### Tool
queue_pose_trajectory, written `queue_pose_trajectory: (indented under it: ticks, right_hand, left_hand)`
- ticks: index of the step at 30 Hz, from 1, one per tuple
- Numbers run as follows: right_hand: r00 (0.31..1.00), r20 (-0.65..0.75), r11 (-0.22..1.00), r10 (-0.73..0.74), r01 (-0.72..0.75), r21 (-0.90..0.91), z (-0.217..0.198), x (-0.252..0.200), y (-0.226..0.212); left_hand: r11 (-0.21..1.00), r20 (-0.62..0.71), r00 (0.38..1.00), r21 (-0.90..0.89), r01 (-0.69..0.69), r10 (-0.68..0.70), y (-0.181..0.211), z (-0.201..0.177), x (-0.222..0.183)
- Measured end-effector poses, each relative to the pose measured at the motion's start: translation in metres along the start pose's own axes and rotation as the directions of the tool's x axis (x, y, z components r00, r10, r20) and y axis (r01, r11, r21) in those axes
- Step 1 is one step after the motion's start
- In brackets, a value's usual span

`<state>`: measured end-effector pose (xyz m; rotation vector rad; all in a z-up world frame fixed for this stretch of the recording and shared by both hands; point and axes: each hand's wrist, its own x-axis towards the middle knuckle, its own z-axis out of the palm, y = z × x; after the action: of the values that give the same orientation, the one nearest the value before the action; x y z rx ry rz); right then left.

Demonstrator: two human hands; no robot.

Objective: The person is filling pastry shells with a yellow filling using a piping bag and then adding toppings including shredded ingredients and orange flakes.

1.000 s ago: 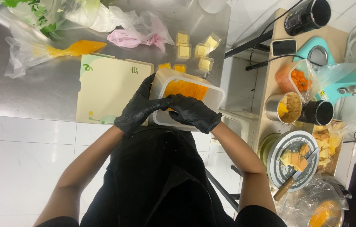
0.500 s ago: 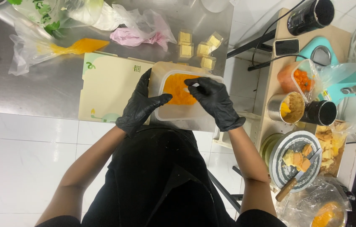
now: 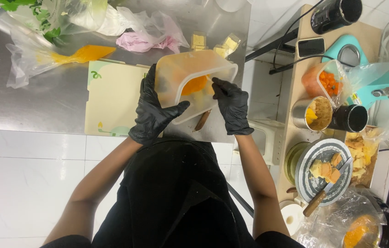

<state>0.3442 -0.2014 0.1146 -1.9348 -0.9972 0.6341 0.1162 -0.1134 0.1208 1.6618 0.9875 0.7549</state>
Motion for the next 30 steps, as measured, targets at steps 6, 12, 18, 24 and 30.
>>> queue_pose_trajectory:
  ticks: [6,12,18,24,30]
  right_hand:
    - [0.896,0.276,0.882,0.348,-0.413,0.226,0.006,0.011,0.002]
    - [0.809,0.366,0.749,0.459,-0.574,0.33,0.018,0.012,0.003]
    - [0.773,0.409,0.632,0.485,-0.633,0.448,0.013,0.018,0.006]
    - [0.818,0.378,0.679,0.434,-0.573,0.459,0.003,0.028,0.011]
    - [0.796,0.322,0.651,0.512,-0.605,0.459,-0.008,0.035,0.02]
  left_hand:
    - [0.994,-0.083,0.996,-0.104,-0.027,0.018,-0.016,0.005,0.007]
    - [0.989,-0.1,0.995,-0.149,0.003,-0.019,-0.033,0.008,0.007]
    - [0.973,-0.139,0.982,-0.209,0.099,-0.13,-0.049,0.008,0.009]
    - [0.979,-0.204,0.967,-0.167,0.119,-0.153,-0.075,-0.005,0.008]
    - [0.979,-0.283,0.942,-0.136,0.15,-0.183,-0.069,-0.032,0.012]
